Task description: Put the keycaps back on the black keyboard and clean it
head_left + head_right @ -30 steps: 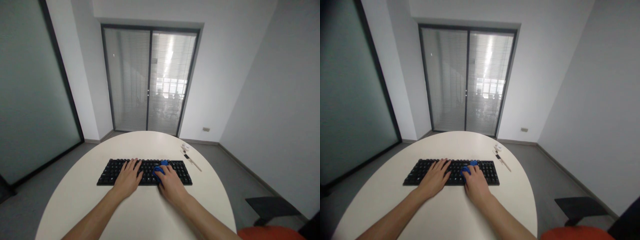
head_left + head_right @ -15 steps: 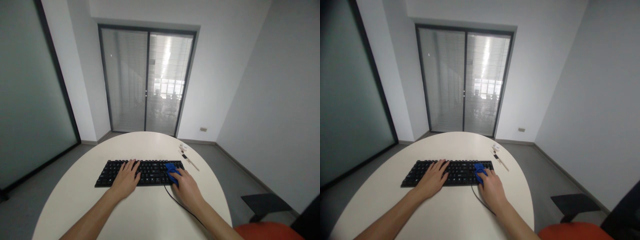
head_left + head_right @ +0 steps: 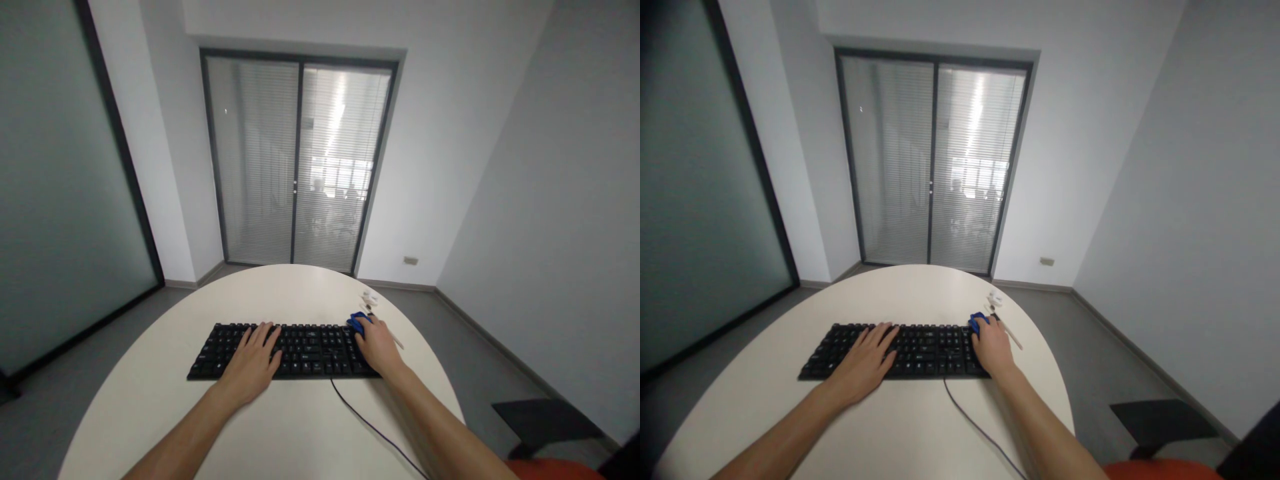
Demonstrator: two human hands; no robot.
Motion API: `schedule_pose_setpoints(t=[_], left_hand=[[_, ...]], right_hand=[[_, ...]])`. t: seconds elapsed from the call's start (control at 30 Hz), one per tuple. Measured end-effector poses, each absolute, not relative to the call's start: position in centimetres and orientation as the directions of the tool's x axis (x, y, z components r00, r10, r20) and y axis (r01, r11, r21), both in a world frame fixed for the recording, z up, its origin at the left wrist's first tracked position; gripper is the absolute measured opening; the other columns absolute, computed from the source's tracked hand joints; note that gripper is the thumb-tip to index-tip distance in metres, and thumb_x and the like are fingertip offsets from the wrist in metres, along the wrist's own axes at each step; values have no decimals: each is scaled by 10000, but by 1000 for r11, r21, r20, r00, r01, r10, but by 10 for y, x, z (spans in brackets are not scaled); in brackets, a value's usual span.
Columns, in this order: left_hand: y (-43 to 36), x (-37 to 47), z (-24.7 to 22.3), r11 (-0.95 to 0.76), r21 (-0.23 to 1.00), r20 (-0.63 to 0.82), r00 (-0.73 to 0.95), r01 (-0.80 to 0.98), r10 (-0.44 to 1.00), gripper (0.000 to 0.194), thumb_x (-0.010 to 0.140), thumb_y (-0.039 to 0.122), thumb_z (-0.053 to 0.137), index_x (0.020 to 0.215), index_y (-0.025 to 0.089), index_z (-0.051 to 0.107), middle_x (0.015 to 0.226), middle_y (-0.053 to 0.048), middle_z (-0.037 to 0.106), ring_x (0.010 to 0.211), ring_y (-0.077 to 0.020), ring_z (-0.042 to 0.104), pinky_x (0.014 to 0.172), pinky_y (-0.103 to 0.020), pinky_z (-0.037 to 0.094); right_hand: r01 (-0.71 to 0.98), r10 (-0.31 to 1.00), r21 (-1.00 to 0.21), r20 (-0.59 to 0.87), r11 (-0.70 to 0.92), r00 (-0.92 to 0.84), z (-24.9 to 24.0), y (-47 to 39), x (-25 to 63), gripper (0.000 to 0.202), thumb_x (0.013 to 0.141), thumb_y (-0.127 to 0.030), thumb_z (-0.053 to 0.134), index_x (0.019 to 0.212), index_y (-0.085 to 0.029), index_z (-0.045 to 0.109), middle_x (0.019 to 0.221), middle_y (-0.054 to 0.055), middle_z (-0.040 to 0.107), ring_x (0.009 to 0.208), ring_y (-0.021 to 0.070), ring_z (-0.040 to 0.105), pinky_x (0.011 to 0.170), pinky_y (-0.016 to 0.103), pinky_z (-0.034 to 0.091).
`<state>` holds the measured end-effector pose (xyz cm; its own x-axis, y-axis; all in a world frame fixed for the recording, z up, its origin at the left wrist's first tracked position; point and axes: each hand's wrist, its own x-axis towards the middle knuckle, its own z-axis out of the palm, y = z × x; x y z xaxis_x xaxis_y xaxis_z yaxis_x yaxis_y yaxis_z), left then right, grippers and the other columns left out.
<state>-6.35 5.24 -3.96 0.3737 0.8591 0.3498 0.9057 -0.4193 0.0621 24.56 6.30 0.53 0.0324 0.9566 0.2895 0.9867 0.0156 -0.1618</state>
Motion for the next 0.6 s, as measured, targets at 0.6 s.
schedule_pose_setpoints(t=[0.6], left_hand=[[54,-61,-41,-384,55,350,343,922,872,520,994,389,376,1460,172,455,1519,-140,443,1418,-308,379,1171,-532,283]], right_hand=[[876,904,-268,272,401,-330,10,61,164,483,867,-105,508,1338,-186,576,1405,120,522,1247,268,475,1072,387,381]])
